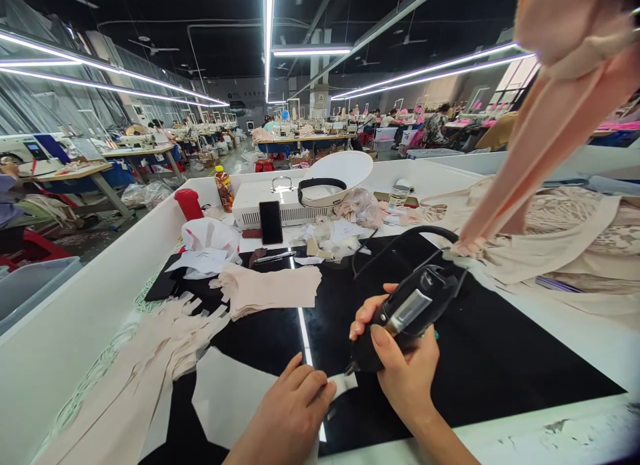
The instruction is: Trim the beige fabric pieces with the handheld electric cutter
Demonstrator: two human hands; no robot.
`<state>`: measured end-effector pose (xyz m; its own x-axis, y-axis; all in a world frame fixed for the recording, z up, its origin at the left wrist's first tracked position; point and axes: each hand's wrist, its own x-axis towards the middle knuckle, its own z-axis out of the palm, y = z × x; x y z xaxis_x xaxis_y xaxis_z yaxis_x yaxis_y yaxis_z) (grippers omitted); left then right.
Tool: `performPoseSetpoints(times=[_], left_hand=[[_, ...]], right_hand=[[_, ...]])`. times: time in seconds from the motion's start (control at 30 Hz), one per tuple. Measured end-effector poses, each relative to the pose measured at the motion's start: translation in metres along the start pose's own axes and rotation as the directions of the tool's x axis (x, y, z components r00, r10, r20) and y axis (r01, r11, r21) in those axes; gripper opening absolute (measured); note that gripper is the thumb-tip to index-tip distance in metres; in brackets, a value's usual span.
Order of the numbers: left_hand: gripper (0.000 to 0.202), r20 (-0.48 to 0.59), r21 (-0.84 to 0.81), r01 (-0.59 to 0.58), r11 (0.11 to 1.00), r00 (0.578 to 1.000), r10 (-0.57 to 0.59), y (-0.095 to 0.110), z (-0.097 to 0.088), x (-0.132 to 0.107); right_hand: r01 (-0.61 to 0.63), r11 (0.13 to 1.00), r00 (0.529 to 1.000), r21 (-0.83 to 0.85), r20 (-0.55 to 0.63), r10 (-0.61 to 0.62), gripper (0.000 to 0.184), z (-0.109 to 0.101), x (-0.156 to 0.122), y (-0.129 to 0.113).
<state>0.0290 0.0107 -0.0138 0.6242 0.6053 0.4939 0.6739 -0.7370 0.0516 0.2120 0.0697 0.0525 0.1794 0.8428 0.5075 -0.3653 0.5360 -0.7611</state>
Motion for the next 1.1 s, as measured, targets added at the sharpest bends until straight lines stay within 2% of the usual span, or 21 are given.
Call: performPoseSetpoints(times=[0.3, 0.63, 0.87, 1.1], left_hand=[[0.032, -0.053, 0.040, -0.007, 0.999, 0.999, 0.009, 0.001, 0.002, 0.002], [0.030, -0.062, 0.068, -0.021, 0.997, 0.998, 0.025, -0.001, 0.004, 0.002], [0.030, -0.017, 0.023, -0.007, 1.000, 1.000, 0.008, 0.000, 0.000, 0.001], [0.028, 0.012, 0.005, 0.010, 1.000, 1.000, -0.011, -0.001, 0.000, 0.000]], right_hand=[[-0.038, 0.999, 0.998, 0.012, 0.043, 0.038, 0.041, 0.004, -0.007, 0.011], [-0.025, 1.000, 0.999, -0.015, 0.026, 0.026, 0.034, 0.008, -0.004, 0.005], [0.007, 1.000, 1.000, -0.011, -0.013, -0.007, 0.036, -0.003, 0.000, 0.003], [0.001, 1.000, 1.000, -0.025, 0.000, -0.001, 0.038, -0.003, -0.002, 0.005]])
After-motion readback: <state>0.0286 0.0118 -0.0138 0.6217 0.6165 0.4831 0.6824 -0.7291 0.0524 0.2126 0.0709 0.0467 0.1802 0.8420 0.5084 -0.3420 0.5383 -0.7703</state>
